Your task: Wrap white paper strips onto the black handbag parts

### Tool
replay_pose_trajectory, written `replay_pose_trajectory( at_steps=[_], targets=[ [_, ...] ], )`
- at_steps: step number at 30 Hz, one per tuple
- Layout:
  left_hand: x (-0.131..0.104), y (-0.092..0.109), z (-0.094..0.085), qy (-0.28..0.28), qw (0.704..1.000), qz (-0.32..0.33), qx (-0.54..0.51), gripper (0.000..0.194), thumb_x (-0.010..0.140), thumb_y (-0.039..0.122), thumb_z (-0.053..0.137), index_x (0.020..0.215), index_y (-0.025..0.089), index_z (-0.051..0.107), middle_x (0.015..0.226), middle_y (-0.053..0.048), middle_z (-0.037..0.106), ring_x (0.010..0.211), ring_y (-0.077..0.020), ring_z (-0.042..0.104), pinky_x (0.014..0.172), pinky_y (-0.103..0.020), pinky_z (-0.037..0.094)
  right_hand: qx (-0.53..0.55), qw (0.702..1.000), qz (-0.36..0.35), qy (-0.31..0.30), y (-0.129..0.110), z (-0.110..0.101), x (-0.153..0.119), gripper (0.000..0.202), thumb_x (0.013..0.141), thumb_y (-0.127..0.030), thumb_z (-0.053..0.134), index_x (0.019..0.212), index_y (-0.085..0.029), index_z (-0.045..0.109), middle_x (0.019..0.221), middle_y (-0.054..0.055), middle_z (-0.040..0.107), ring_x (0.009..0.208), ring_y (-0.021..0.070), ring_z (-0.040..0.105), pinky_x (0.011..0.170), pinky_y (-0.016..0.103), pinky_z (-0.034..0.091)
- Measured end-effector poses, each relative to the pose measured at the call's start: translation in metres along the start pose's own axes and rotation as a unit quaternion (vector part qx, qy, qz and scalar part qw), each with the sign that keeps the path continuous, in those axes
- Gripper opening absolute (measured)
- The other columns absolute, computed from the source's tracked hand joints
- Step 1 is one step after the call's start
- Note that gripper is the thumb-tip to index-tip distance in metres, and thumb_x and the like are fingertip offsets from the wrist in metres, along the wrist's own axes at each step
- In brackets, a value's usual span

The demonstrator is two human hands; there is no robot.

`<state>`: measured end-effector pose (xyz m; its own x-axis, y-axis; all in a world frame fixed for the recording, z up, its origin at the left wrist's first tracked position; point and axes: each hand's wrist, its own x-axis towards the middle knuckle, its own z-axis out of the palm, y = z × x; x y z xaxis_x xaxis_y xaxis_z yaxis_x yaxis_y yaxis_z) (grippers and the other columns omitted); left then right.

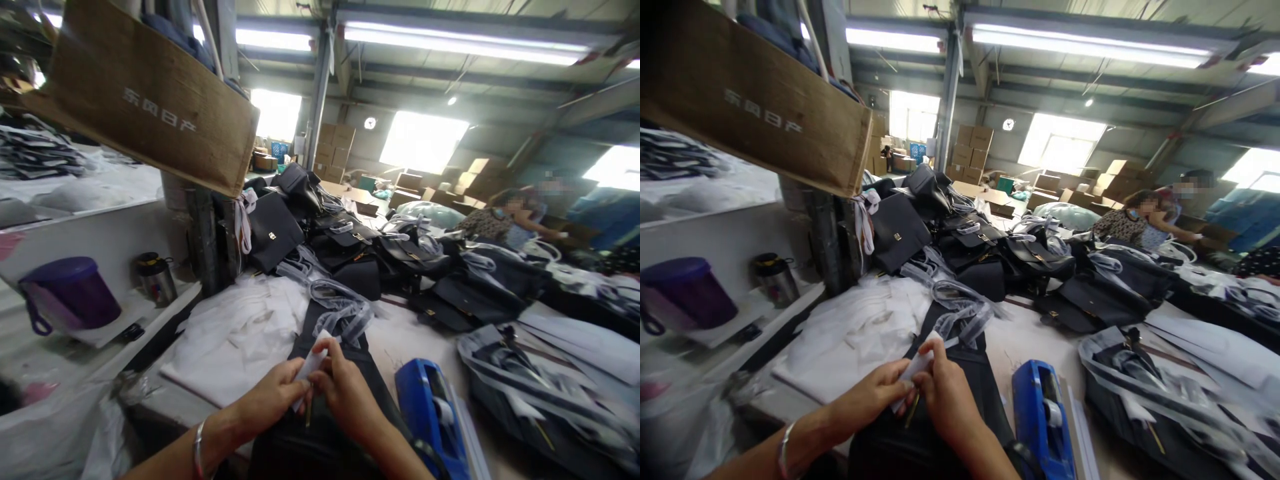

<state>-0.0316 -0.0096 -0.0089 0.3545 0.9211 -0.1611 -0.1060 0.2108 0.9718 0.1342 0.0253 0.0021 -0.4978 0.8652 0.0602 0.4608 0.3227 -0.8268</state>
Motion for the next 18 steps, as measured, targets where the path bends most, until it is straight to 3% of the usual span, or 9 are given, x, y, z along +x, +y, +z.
replay_pose_trajectory(
  at_steps=[6,11,18],
  targets=[
    [0.002,-0.009,0.000,0.019,0.999,0.015,0.022,0.023,0.083,0.033,0.061,0.094,0.014,0.057,0.067,0.003,0.053,0.057,-0.0105,0.045,0.054,-0.023,0.033,0.064,0.997,0.030,0.023,0.001,0.006,0.001,0.034,0.081,-0.012,0.048,0.112,-0.024,0.040,0.065,-0.006,0.060,0.056,0.0132,0.058,0.054,0.021,0.040],
    [0.009,-0.011,0.004,0.049,0.998,0.005,0.027,0.038,0.082,0.050,0.061,0.087,0.013,0.056,0.062,0.003,0.052,0.051,-0.0101,0.044,0.049,-0.022,0.032,0.110,0.993,0.037,0.036,0.004,0.006,0.000,0.035,0.081,-0.014,0.050,0.113,-0.025,0.040,0.061,-0.009,0.054,0.052,0.0114,0.054,0.050,0.019,0.039],
    [0.006,-0.007,0.002,0.032,0.999,0.004,-0.016,0.047,0.084,0.060,0.054,0.081,0.012,0.057,0.061,0.003,0.050,0.049,-0.0079,0.040,0.049,-0.021,0.029,0.209,0.976,0.047,-0.041,0.009,0.002,0.005,0.035,0.083,-0.026,0.056,0.113,-0.025,0.039,0.062,-0.010,0.053,0.048,0.0096,0.050,0.042,0.017,0.039]
  ],
)
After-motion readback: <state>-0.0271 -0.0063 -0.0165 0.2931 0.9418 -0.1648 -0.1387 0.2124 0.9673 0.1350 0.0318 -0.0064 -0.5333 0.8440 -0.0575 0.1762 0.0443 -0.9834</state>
